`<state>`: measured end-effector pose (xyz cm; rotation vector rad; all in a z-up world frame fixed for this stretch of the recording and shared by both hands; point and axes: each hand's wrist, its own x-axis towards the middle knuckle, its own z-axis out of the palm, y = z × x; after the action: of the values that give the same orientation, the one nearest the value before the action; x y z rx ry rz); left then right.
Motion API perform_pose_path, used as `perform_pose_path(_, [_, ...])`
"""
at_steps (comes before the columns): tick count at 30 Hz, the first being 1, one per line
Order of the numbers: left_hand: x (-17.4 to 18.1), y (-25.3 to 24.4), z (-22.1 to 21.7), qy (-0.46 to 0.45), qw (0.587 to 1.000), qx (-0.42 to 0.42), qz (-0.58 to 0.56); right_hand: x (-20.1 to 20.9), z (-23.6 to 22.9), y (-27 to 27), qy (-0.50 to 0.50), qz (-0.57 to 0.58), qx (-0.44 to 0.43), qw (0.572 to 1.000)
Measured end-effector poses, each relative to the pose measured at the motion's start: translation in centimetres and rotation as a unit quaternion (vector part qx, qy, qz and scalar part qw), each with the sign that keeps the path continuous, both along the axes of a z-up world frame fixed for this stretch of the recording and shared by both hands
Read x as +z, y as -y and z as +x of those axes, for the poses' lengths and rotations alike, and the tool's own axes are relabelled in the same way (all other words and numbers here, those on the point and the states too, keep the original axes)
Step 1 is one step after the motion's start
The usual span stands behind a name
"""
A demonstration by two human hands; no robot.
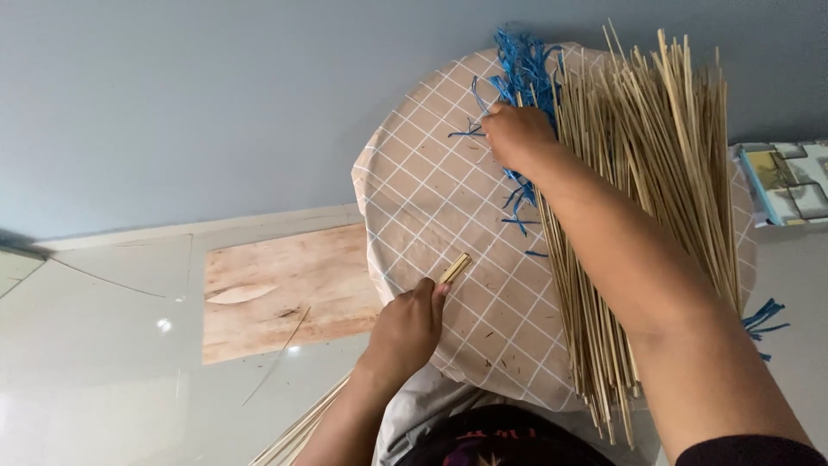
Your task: Gathering bamboo sticks into bundles and securing them with blue plastic ties.
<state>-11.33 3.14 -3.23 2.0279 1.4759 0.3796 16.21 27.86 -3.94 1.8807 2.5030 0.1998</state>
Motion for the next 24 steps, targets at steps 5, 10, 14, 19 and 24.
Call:
perform_pose_path(5, [-1.1,-0.4,-0.4,0.066,0.997,-0.012,-0.033,5.4,-0.6,1.4,-0.292,0.101,0.057,0.949])
perform_pose_path(10, [1.9,0.7,-0.5,0.069,0.997,-0.021,-0.006,13.2,1.3,3.8,-0.517,0.248,0.198,0.795])
perform_pose_path(14, [7.0,2.5,-0.5,0.099,0.988,-0.095,0.066,18.3,1.1,11.6,-0.641,0.104,0.175,0.740])
perform_pose_path(19, [12.8,4.8,1.6,0.107,0.968,-0.183,0.134,16.0,-0.5,23.2,-0.712,-0.045,0.149,0.685])
perform_pose_path(24, [14.8,7.4,5.1,0.138,0.943,-0.276,0.121,11.0,-0.4,32.0,-0.750,-0.034,0.049,0.659])
